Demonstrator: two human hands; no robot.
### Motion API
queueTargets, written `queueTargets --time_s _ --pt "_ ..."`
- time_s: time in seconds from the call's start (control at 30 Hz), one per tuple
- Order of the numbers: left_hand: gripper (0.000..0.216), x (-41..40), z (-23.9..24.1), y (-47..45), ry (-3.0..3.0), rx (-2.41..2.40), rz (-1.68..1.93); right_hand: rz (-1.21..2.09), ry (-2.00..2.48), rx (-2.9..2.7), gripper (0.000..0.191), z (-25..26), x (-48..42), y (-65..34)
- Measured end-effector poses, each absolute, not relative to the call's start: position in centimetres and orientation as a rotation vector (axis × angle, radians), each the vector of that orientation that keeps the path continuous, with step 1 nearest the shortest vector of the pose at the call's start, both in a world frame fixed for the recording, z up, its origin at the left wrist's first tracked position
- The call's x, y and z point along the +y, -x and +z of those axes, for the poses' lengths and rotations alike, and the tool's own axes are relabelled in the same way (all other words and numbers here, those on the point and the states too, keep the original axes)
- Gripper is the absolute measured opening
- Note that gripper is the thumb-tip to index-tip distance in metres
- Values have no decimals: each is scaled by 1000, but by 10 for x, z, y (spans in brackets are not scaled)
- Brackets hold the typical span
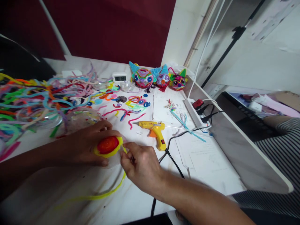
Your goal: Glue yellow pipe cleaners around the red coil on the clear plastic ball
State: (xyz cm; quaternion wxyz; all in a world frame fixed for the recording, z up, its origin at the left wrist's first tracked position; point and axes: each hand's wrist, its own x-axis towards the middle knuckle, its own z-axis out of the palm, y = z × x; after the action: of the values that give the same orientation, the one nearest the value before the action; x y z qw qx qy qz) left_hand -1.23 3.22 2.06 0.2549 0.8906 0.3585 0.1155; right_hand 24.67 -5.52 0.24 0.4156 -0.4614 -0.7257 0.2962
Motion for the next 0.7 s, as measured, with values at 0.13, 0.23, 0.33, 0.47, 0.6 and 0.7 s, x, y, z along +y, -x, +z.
queueTargets --time_s 0.13,0.23,0.33,0.47,0.6,0.7 --pt "69 29 12 14 -2436 995 364 720 1150 -1863 26 4 -58 -247" --pt "70 25 10 15 -2432 1016 381 673 1142 -1917 24 5 -59 -247" --pt "68 22 10 15 -2437 1027 394 616 1133 -1972 24 4 -59 -247" --pt "67 23 8 13 -2444 996 405 475 1112 -2052 26 1 -59 -246" --pt "61 26 5 13 -2470 958 395 355 1079 -2099 29 -1 -61 -243" --pt "63 26 2 14 -2487 956 396 388 1085 -2079 27 -1 -62 -243"
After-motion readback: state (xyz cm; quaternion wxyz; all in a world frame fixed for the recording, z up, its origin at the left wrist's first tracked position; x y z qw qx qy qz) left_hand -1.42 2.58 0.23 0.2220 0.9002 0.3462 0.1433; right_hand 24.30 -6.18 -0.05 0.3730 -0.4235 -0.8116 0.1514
